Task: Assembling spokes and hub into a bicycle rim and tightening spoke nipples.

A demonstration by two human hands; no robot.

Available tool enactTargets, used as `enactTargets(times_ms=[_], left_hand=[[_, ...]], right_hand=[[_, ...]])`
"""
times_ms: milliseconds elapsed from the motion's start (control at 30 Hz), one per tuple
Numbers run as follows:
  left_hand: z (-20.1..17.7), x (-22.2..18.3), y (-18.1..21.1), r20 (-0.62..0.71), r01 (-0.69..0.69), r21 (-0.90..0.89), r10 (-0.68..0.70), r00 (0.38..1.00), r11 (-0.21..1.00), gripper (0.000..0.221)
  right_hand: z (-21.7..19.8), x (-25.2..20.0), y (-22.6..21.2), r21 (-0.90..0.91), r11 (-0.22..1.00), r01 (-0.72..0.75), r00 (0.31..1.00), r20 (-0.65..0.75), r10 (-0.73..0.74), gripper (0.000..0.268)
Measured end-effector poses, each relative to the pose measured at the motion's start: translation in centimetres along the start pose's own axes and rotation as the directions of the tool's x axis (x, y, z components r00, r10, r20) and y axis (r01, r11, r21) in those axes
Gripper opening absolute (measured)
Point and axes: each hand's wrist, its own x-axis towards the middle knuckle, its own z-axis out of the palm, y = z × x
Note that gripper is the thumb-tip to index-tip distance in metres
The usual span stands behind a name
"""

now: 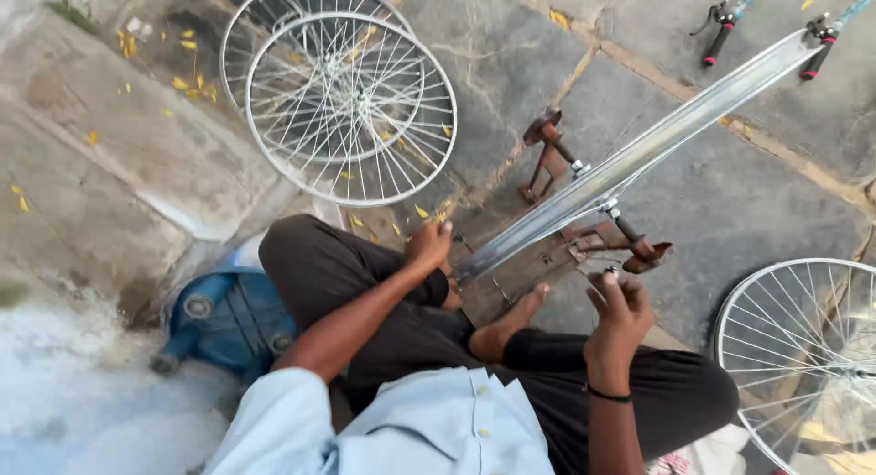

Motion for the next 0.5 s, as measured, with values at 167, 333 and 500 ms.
enactTargets(times_ms=[167,333,500], left_hand=[[2.7,2.2,0.3,0.479,-0.451,0.684,0.112,0.870,0.573,0.049],[2.5,2.4,-0.6,0.437,-0.530,0.651,0.303,0.847,0.543,0.060],[3.1,2.6,-1.2,0.421,-0.501,0.694,0.273,0.865,0.518,0.066]], right_hand=[[1.0,-2.1,1.5,-0.033,0.999,-0.011,0.976,0.217,0.018,0.012],[0.3,-3.1,3.7,-0.143,0.989,-0.040,0.983,0.169,0.064,0.011],[-0.6,-3.7,7.4,-0.133,0.972,-0.193,0.966,0.150,0.212,0.012]])
